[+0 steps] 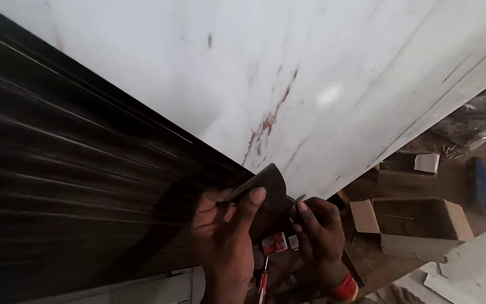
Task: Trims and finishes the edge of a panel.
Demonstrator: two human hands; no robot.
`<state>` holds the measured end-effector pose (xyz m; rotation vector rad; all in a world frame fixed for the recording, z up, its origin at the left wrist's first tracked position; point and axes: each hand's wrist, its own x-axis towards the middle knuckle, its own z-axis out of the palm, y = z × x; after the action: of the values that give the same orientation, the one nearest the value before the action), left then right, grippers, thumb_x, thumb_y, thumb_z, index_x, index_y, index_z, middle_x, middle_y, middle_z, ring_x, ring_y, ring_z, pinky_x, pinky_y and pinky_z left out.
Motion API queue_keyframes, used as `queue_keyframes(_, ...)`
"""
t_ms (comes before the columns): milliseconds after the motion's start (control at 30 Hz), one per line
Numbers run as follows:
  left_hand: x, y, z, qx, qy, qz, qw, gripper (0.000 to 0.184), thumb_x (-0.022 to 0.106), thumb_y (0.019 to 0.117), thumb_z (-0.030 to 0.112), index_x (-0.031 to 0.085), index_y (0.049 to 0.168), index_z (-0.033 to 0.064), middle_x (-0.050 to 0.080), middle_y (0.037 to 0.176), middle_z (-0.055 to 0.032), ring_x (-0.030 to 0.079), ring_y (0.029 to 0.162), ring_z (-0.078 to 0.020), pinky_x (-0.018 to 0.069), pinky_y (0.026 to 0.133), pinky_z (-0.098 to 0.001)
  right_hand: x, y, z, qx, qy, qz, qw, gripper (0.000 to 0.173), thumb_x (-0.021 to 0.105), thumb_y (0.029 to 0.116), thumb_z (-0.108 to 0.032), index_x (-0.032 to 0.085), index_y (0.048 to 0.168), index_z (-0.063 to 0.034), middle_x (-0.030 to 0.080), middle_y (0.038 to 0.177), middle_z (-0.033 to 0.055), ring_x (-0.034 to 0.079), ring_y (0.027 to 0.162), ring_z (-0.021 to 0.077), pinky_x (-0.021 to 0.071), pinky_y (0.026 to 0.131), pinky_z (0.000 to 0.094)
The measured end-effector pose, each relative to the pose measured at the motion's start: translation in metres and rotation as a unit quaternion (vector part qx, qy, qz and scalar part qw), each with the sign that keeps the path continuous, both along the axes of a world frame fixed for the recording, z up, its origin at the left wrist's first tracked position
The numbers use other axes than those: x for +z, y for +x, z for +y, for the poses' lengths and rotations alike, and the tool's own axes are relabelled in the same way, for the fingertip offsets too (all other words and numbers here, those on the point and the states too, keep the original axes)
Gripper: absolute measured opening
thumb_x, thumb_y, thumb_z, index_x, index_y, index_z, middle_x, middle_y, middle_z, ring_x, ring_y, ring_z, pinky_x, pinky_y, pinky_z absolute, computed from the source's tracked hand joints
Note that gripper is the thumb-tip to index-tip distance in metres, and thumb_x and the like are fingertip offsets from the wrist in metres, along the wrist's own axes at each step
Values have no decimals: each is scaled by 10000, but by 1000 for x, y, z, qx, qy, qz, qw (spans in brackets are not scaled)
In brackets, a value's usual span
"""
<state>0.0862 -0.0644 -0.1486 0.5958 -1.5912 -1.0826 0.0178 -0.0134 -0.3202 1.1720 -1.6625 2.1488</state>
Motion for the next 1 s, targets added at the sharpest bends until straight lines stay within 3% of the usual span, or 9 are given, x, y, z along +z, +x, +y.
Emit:
queue_keyframes(333, 67, -13, -1, 14, -35, 35, 999, 214, 837, 811, 80, 723, 971, 165, 743, 913, 2, 732, 837, -83, 635, 786, -256, 72, -14, -3, 30, -16, 20, 999, 380, 527, 1064, -396, 546, 1437, -325, 552, 1253, 26, 618, 1031, 36, 548, 843, 183)
queue_keyframes(567, 143, -28, -4, 38, -61, 91, 993, 223, 845, 784, 44, 710, 934, 141, 746, 875, -14, 737, 805, -87, 640, 756, -257, 160, -36, -3, 25, -15, 63, 998, 393, 507, 1066, -408, 523, 1452, -339, 560, 1212, 43, 630, 935, 41, 552, 751, 179)
queue_keyframes(667, 182, -34, -6, 47, -73, 106, 991, 210, 851, 779, 52, 703, 900, 140, 746, 852, -14, 737, 781, -88, 640, 741, -255, 200, -46, -5, 18, -19, 90, 996, 387, 511, 1065, -402, 536, 1440, -309, 570, 1233, 53, 642, 961, 38, 560, 777, 172)
queue_keyframes(867, 263, -40, -9, 66, -95, 137, 984, 222, 847, 755, 25, 693, 879, 125, 742, 813, -25, 731, 738, -92, 636, 709, -253, 291, -57, -4, 8, -18, 109, 994, 376, 537, 1051, -405, 587, 1406, -289, 589, 1167, 88, 635, 764, 40, 547, 627, 169)
queue_keyframes(1000, 317, -42, -8, 75, -65, 165, 981, 220, 839, 750, 13, 686, 883, 99, 727, 808, -53, 715, 700, -140, 646, 710, -325, 350, -62, -4, -17, -32, 135, 990, 352, 576, 1034, -359, 655, 1356, -241, 613, 1113, 119, 603, 654, 55, 513, 530, 189)
